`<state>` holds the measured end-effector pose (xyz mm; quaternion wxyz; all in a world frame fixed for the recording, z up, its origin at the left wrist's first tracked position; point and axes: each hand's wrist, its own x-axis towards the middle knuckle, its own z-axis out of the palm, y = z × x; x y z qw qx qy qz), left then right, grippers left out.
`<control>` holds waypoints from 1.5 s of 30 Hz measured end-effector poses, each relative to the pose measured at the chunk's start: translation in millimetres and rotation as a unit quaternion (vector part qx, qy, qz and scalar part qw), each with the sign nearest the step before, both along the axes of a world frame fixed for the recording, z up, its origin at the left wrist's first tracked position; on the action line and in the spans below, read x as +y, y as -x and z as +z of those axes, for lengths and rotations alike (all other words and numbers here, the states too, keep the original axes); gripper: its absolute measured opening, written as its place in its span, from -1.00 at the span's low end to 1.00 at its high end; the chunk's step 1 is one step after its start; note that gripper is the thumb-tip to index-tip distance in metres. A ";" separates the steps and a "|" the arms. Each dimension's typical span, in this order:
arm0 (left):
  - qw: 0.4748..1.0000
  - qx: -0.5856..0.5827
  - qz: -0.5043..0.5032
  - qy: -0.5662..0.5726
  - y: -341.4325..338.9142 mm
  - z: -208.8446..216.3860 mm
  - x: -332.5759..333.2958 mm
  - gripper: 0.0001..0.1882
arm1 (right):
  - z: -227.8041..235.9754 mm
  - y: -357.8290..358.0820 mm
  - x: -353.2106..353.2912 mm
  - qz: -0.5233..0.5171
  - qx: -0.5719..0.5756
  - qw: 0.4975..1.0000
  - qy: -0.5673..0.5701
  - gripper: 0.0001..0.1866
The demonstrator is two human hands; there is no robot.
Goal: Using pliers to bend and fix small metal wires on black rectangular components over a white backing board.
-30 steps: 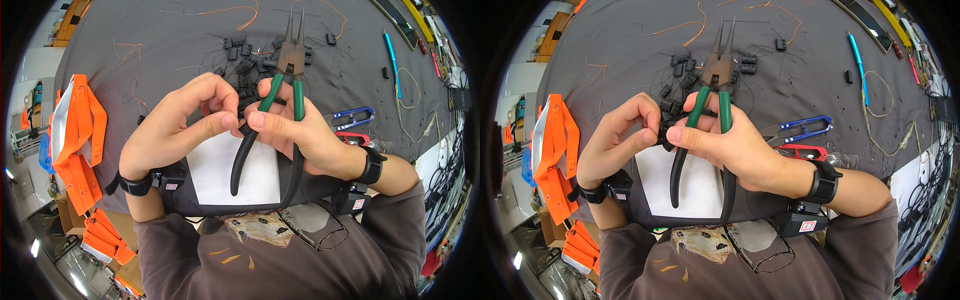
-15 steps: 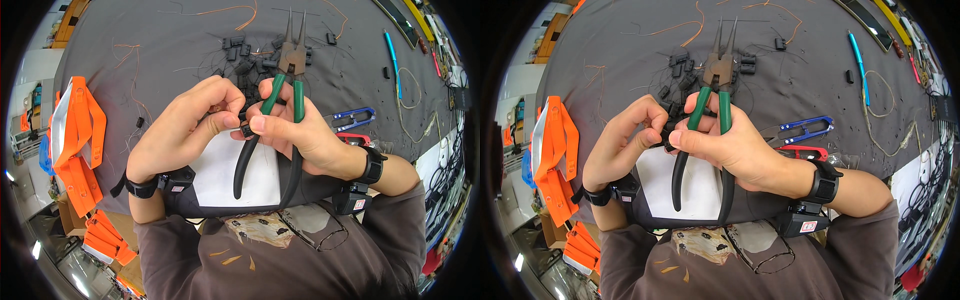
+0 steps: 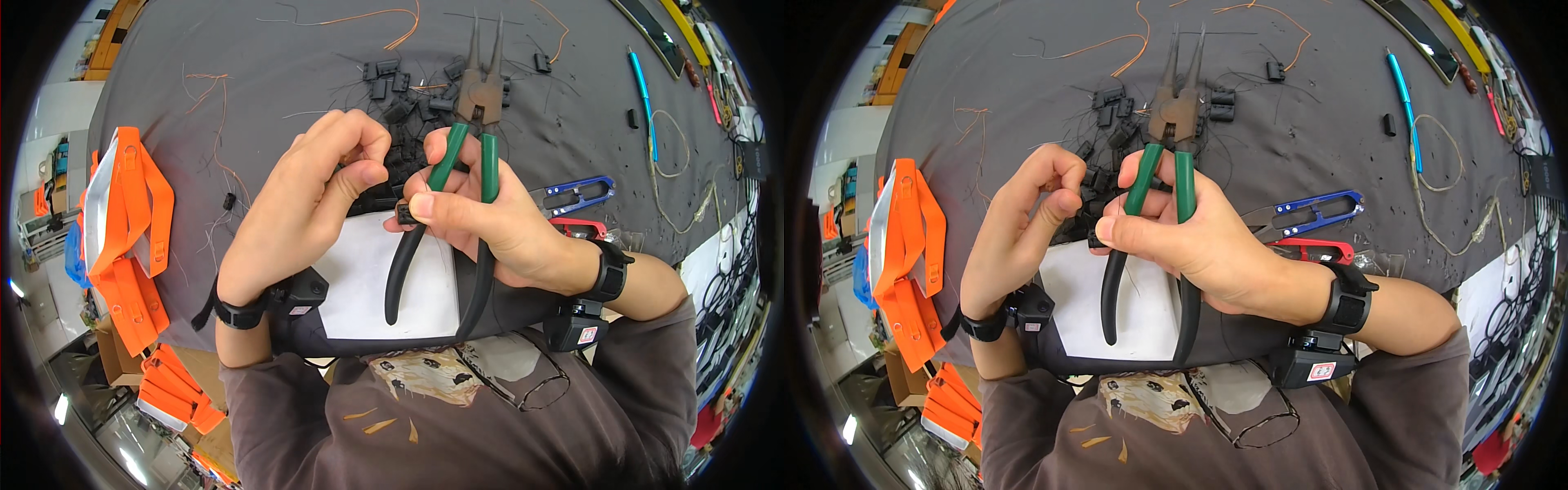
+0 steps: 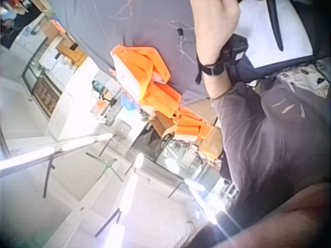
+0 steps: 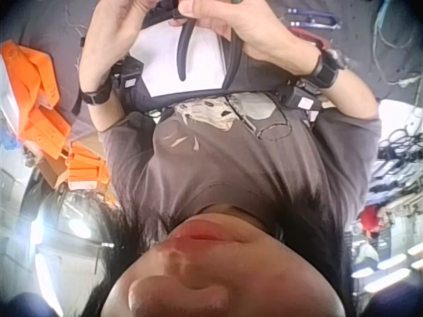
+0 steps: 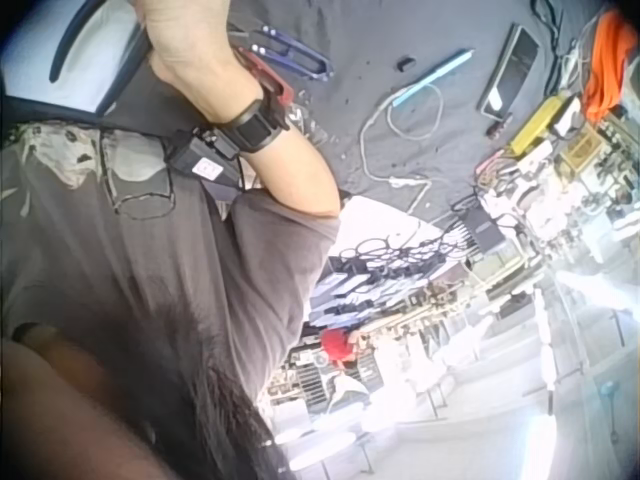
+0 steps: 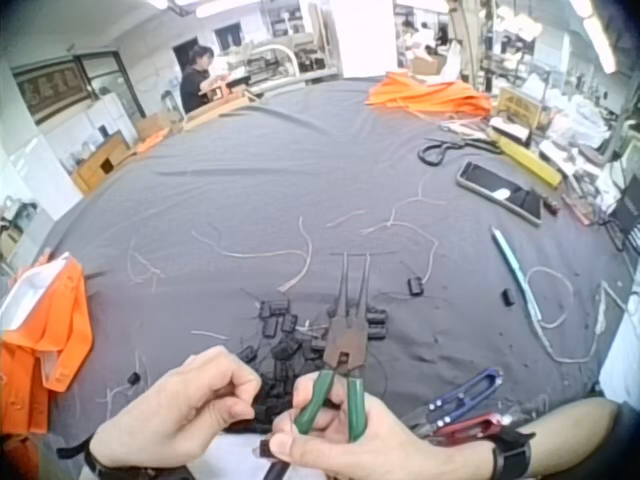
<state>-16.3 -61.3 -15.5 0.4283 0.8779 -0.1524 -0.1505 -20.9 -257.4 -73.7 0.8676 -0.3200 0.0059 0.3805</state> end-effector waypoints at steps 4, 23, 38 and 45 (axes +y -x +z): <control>0.999 -0.003 0.018 0.042 -2.3 -0.8 4.8 -0.81 | 3.7 -1.3 -0.1 -0.023 0.004 1.000 0.017 -0.57; 0.945 -0.304 -0.049 -0.115 2.0 -0.2 -6.1 -0.75 | 7.9 -4.5 -2.7 -0.048 0.077 0.996 -0.024 -0.57; 0.988 -0.150 -0.004 0.018 -2.3 2.0 -8.7 -0.69 | 10.7 -9.1 -3.8 -0.051 0.089 0.992 -0.075 -0.59; 0.991 -0.084 0.022 0.106 -5.0 -2.1 -1.9 -0.80 | 18.5 -7.7 -3.6 -0.025 0.074 0.994 -0.078 -0.62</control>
